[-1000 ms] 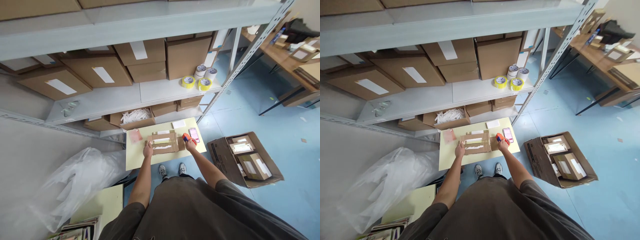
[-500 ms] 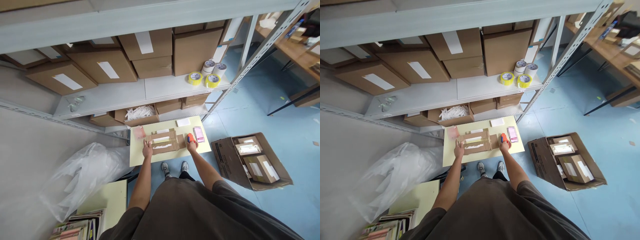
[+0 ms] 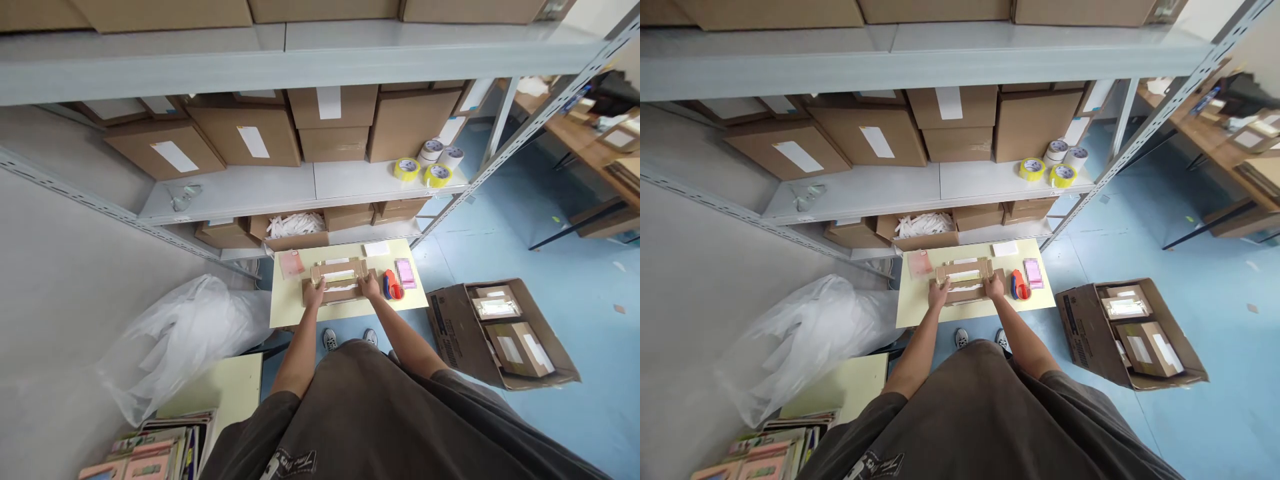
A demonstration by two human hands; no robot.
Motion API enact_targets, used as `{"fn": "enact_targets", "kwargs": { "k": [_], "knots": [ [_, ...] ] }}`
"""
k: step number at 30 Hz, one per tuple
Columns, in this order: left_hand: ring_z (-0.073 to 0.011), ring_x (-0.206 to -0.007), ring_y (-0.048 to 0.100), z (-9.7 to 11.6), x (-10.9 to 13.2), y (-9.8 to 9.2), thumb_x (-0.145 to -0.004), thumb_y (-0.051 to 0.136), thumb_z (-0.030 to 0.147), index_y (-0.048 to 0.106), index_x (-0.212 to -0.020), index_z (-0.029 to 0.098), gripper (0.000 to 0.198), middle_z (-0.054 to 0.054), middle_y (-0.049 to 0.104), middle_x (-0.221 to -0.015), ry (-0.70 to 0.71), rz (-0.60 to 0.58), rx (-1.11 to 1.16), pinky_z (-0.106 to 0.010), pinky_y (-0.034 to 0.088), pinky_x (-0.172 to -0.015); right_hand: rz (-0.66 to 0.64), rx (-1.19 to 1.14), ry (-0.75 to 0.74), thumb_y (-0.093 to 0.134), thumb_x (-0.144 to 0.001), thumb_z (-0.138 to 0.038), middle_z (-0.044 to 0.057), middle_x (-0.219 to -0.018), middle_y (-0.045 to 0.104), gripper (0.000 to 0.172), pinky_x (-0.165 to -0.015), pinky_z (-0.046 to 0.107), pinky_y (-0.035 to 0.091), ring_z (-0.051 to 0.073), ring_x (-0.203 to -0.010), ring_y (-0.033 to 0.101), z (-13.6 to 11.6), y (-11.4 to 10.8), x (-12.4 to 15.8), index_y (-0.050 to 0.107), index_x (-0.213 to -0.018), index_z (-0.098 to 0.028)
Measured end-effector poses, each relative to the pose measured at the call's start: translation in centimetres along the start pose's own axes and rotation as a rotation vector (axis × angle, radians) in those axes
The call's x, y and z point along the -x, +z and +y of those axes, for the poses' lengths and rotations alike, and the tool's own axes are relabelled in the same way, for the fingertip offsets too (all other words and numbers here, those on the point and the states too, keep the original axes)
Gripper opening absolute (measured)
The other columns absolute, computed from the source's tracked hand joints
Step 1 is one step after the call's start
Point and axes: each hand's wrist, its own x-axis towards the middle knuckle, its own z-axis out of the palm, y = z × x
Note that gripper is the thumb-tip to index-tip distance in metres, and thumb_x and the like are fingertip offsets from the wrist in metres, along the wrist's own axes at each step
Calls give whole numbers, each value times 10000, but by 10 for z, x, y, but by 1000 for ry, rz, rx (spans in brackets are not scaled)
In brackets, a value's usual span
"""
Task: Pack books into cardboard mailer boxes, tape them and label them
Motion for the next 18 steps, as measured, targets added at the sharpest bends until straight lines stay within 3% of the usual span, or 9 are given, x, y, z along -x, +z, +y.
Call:
{"fn": "enact_targets", "kwargs": {
  "k": [5,9,13,18],
  "knots": [
    [-342,-1220,735,4,2,-4,-990,593,675,713,-1281,160,604,-215,782,-1258,11,-24,21,-342,527,-918,34,-76,55,509,-1065,-374,236,-1415,686,531,-1038,405,514,360,-1288,680,-8,-1,1,484,-1532,-123],
    [-363,-1193,741,9,8,-25,-919,687,682,744,-1216,146,616,-225,787,-1239,-3,-81,142,-339,534,-871,27,-124,62,635,-987,-452,242,-1340,718,585,-966,412,542,385,-1222,704,-8,-13,11,557,-1452,-107],
    [-397,-1165,736,18,24,-54,-938,549,802,736,-1220,127,756,-260,765,-1269,-13,-48,253,-370,524,-836,76,-265,56,666,-878,-737,250,-1287,730,834,-874,403,575,388,-1144,723,-16,-32,27,587,-1400,-91],
    [-377,-1100,729,40,31,-86,-971,438,831,753,-1090,177,736,-218,793,-1137,126,91,375,-358,508,-807,180,-414,3,497,-936,-809,201,-1379,709,861,-958,400,558,346,-1203,707,-29,-53,33,514,-1522,-179]
  ]
}}
